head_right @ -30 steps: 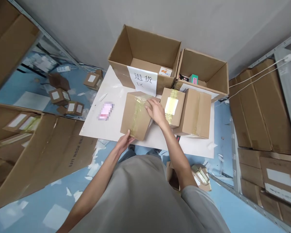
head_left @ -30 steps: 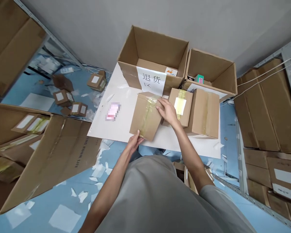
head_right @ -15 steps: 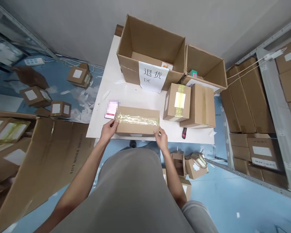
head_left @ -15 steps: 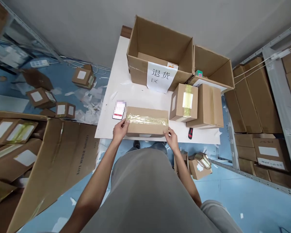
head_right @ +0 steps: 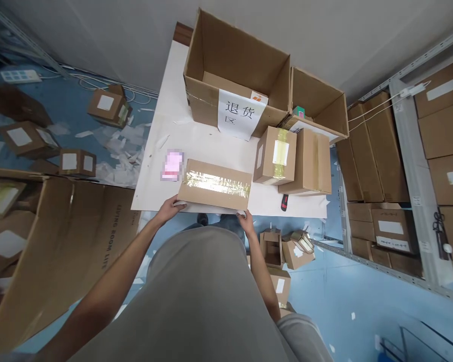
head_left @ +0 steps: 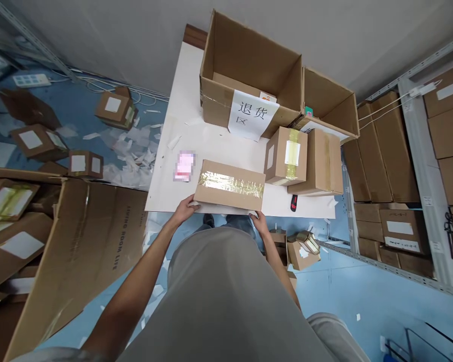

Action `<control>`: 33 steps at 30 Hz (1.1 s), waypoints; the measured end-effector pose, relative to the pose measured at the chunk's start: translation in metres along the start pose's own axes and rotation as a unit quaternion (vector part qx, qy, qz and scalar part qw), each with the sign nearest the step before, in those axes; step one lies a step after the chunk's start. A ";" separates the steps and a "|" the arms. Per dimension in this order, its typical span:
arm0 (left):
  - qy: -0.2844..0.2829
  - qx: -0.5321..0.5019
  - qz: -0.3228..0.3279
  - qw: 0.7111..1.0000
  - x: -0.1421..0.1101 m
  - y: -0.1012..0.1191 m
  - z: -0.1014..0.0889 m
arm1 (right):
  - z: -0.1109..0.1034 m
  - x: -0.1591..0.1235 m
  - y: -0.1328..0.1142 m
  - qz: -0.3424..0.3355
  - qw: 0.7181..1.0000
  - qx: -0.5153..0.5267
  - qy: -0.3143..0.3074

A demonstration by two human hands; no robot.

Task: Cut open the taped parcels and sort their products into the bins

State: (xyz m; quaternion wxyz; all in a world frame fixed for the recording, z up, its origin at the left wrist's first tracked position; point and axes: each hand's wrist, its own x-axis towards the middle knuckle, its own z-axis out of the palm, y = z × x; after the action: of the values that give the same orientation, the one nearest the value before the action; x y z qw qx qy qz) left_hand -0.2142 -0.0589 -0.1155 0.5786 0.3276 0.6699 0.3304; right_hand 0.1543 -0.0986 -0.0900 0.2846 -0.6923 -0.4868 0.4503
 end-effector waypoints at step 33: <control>-0.005 0.060 0.113 0.992 -0.024 0.022 -0.006 | -0.018 0.002 0.006 0.029 0.987 0.128 0.089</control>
State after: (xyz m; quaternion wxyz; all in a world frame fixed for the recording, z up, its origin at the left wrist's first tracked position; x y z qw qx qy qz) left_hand -0.2159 -0.0666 -0.0833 0.5202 0.4374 0.6442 0.3509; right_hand 0.1736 -0.0978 -0.0880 0.3996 -0.7014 -0.3773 0.4539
